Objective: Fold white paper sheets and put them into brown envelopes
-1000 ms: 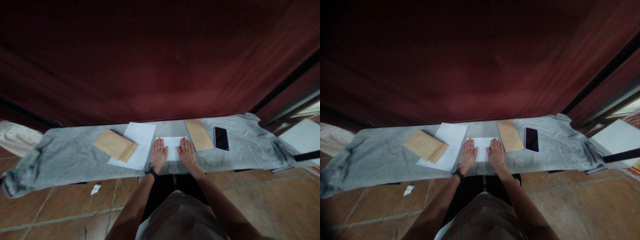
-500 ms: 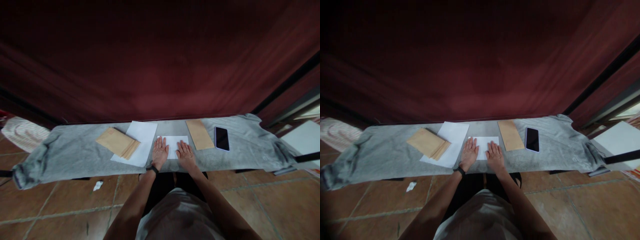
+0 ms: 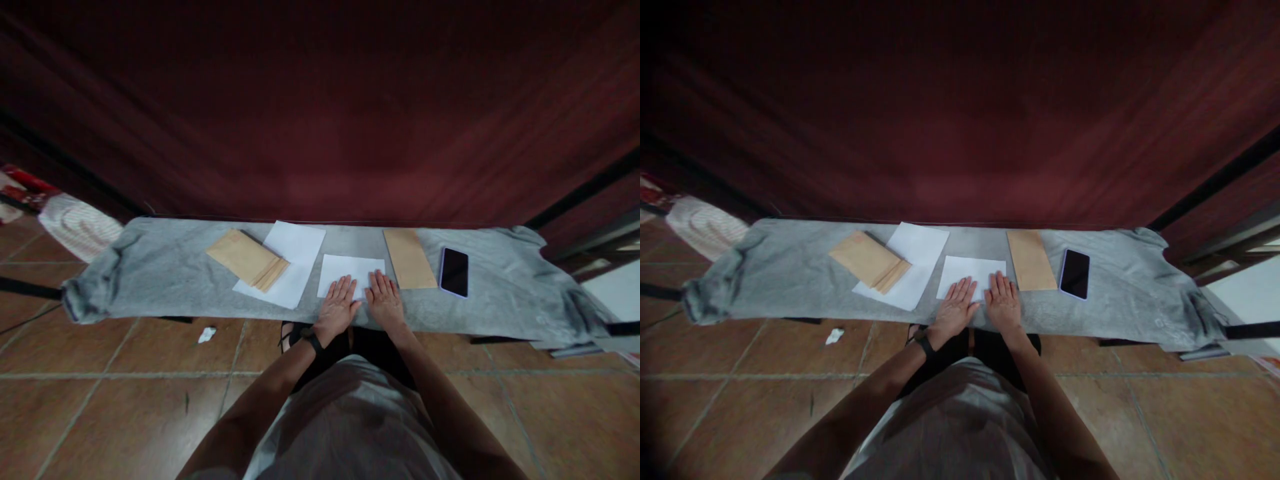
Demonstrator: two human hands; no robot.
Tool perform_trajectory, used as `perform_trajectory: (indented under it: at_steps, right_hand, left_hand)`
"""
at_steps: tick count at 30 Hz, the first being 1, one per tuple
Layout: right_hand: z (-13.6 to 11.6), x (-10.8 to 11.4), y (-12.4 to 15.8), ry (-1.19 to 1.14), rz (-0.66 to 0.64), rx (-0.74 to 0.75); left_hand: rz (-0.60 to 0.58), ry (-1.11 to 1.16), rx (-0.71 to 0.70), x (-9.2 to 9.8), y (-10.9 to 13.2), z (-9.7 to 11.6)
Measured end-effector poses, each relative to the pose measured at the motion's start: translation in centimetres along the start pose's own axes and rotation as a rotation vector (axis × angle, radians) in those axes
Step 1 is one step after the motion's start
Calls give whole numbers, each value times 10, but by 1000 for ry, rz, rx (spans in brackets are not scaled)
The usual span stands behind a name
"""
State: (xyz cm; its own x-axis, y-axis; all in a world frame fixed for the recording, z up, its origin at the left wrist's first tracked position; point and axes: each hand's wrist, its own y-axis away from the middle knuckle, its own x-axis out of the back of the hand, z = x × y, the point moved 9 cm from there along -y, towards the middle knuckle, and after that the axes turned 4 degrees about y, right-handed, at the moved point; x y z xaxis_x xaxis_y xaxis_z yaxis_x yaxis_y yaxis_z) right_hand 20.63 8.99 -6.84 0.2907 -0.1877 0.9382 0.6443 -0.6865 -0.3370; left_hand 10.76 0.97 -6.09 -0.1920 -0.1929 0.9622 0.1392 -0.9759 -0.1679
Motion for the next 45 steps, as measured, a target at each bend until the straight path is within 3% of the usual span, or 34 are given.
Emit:
perform_trajectory:
  at_steps: [8,14,17,21,24,35,40,45]
  right_hand:
    - [2,-6,2,12,-10,17]
    - [3,-5,0,4,-12,-3]
    - [-10,-2,-5,-40,-20,14]
    - [-44,-1,-6,-112,-68,146]
    - [-53,-1,-1,-124,-87,190]
    - [-13,6,12,-51,-43,129]
    - [-14,4,12,-58,-43,115]
    - [-13,1,11,-38,-65,83]
  left_hand:
    - [-37,-38,11,14,29,-33]
    - [-38,-65,50,19,38,-38]
    - [-50,-59,63,19,37,-36]
    - [-67,-49,75,19,36,-35]
    - [-81,-54,82,20,37,-35]
    - [-108,-78,70,19,34,-30]
    - [-69,-33,0,24,19,-14]
    - [-76,67,3,10,-23,-1]
